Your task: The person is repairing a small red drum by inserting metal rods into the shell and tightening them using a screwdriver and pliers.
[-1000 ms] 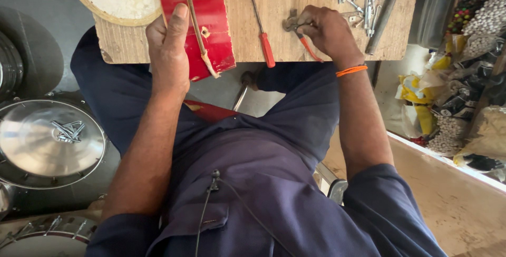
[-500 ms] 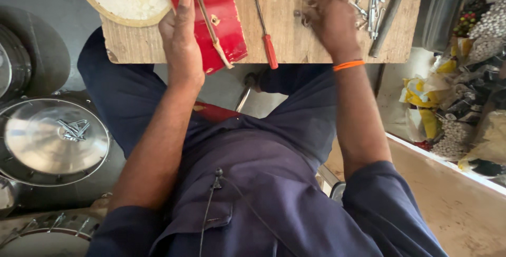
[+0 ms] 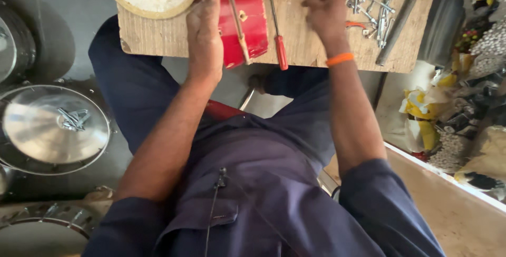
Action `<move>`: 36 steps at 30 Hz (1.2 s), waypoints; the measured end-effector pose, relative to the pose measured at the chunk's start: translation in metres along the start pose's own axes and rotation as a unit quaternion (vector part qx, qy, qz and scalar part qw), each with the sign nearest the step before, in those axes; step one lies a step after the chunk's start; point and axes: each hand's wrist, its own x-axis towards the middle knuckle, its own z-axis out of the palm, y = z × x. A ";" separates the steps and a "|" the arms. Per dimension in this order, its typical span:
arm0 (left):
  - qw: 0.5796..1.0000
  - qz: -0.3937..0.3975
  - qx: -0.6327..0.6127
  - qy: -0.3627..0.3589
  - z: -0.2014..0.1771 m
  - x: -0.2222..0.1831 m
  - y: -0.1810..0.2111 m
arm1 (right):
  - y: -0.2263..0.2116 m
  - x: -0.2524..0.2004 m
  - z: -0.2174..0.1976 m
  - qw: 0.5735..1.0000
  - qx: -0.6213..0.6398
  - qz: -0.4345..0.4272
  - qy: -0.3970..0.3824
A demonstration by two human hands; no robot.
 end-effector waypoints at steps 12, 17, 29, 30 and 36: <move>0.996 0.006 0.004 -0.093 0.022 -0.026 -0.006 | -0.136 -0.084 -0.004 0.995 0.008 -0.080 -0.057; 0.995 0.021 -0.012 -0.096 0.021 -0.026 -0.007 | -0.151 -0.088 0.005 0.983 -0.066 -0.161 -0.056; 0.993 0.012 0.099 -0.066 0.032 -0.029 -0.001 | -0.173 -0.096 0.004 0.919 -0.274 -0.276 -0.067; 0.992 0.030 0.106 -0.065 0.032 -0.029 -0.001 | -0.174 -0.096 0.004 0.911 -0.293 -0.281 -0.068; 0.989 0.048 0.117 -0.074 0.034 -0.030 -0.002 | -0.175 -0.094 0.001 0.895 -0.332 -0.293 -0.053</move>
